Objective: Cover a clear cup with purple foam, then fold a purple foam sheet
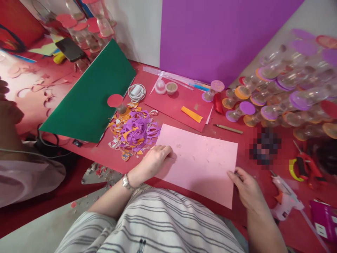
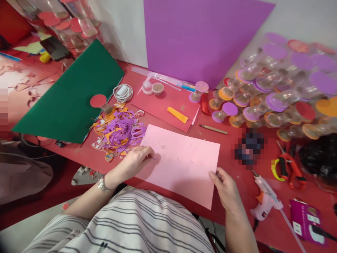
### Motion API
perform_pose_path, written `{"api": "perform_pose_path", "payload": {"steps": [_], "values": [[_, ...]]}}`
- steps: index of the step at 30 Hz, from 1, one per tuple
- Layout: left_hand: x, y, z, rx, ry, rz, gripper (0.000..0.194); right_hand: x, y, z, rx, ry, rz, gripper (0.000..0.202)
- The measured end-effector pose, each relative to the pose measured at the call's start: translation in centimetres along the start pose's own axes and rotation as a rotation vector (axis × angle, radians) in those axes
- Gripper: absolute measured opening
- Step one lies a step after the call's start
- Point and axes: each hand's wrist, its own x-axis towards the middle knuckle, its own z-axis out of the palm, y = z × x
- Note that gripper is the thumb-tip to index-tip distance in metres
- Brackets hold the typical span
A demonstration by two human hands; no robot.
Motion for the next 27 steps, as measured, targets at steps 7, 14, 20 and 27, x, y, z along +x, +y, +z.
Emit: {"api": "perform_pose_path", "payload": {"steps": [7,14,20,27], "values": [[0.3,0.0,1.6,0.057,-0.046,0.004,0.007,0.4,1.5,-1.2,-0.223,0.108,-0.042,0.046],[-3.1,-1.4,0.1,0.079,0.122,-0.005,0.005,0.6,0.4,-2.9,-0.633,0.192,-0.154,0.051],[-4.9,-2.7,-1.3,0.147,0.201,-0.067,0.014,2.4,-3.6,-2.3,-0.69,0.13,-0.302,0.037],[-3.2,-2.3,-2.5,0.203,0.221,0.034,0.014,8.2,-9.9,3.1,-0.68,0.047,-0.673,0.027]]}}
